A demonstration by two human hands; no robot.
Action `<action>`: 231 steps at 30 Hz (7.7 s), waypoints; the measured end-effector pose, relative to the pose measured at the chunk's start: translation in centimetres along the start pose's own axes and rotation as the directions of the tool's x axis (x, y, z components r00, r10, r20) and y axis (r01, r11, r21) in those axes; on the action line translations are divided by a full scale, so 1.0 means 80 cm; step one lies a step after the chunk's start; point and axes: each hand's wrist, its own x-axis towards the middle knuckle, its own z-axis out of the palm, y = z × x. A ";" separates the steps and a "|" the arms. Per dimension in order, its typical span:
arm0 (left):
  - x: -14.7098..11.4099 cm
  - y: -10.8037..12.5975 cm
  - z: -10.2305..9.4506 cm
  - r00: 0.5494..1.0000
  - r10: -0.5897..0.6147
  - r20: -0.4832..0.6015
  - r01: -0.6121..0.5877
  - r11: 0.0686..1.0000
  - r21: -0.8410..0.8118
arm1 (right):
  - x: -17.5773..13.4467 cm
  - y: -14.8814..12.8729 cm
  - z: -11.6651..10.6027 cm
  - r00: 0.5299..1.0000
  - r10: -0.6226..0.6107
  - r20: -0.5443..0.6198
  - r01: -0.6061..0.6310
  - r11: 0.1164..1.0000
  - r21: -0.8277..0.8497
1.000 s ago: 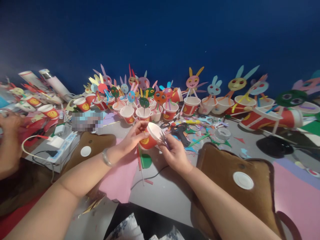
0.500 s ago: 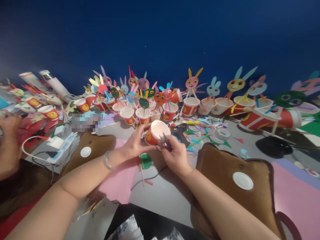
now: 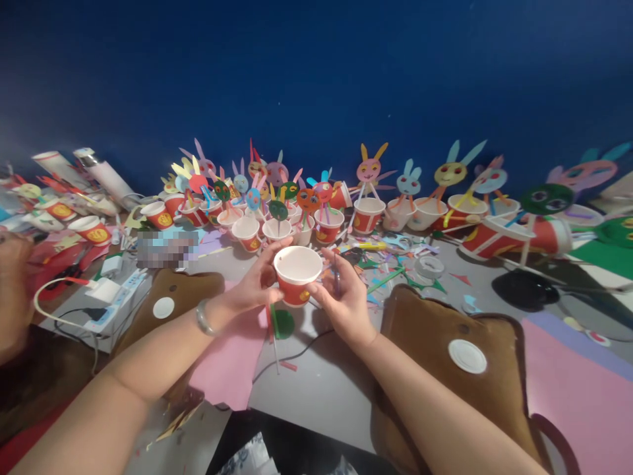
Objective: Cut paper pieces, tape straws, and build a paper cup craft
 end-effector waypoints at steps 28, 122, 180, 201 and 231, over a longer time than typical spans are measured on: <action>0.001 0.024 0.010 0.995 0.083 -0.056 -0.044 0.867 0.496 | 0.006 0.020 0.009 0.996 0.085 0.012 -0.084 0.995 -0.058; 0.012 0.021 -0.018 1.000 -0.018 -0.002 0.018 0.906 0.424 | 0.009 -0.045 -0.014 0.938 0.133 0.321 0.070 0.833 -0.548; 0.009 0.024 -0.011 0.961 0.273 0.040 -0.231 0.715 0.660 | -0.005 -0.030 -0.003 0.978 -0.011 0.209 0.193 0.436 -0.879; 0.011 0.017 -0.021 0.984 0.148 0.100 -0.178 0.806 0.564 | 0.011 -0.053 -0.019 0.915 0.239 0.325 0.032 0.760 -0.649; 0.007 0.016 0.005 0.986 0.022 -0.165 0.031 0.950 0.309 | 0.001 -0.046 -0.002 0.982 0.086 0.170 0.037 0.791 -0.611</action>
